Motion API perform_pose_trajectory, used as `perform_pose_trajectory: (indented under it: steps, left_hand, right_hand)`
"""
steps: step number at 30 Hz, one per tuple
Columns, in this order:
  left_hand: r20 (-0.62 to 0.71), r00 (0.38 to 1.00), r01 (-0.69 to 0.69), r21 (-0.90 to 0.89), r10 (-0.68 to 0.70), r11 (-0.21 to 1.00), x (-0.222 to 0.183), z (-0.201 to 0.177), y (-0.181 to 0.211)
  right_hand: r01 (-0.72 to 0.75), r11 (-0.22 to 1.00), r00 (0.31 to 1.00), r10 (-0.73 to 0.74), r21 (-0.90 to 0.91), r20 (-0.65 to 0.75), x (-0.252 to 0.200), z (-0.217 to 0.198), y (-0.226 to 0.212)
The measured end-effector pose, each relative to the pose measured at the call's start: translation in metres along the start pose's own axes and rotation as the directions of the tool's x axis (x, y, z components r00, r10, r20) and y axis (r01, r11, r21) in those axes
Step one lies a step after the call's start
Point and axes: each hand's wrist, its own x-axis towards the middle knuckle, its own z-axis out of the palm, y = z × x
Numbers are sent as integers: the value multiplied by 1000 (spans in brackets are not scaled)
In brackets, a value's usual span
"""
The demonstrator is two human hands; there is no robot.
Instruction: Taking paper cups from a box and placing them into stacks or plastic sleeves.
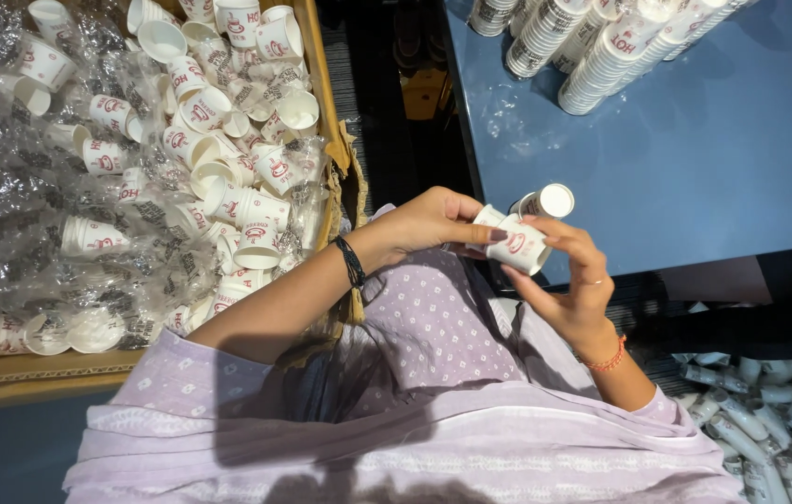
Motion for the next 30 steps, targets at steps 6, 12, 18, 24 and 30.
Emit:
perform_pose_trajectory:
  steps: [6,12,18,24,30]
  left_hand:
    - [-117,987,-110,35,113,993,8,-16,-7]
    - [-148,985,-81,22,83,997,4,-11,-1]
    - [32,997,-57,-240,66,969,15,-12,-29]
    - [66,993,-78,-262,99,962,2,8,-4]
    - [-98,980,-164,73,171,984,-2,1,12]
  right_hand:
    - [-67,884,988,-5,-462,-154,19,-23,-7]
    - [-145,820,988,147,-553,-42,18,-25,15]
    - [181,879,982,-138,-441,127,37,-18,-24]
    - [188,957,980,-170,-220,100,8,-13,2]
    - [-82,873,992,23,-480,-126,11,-24,9]
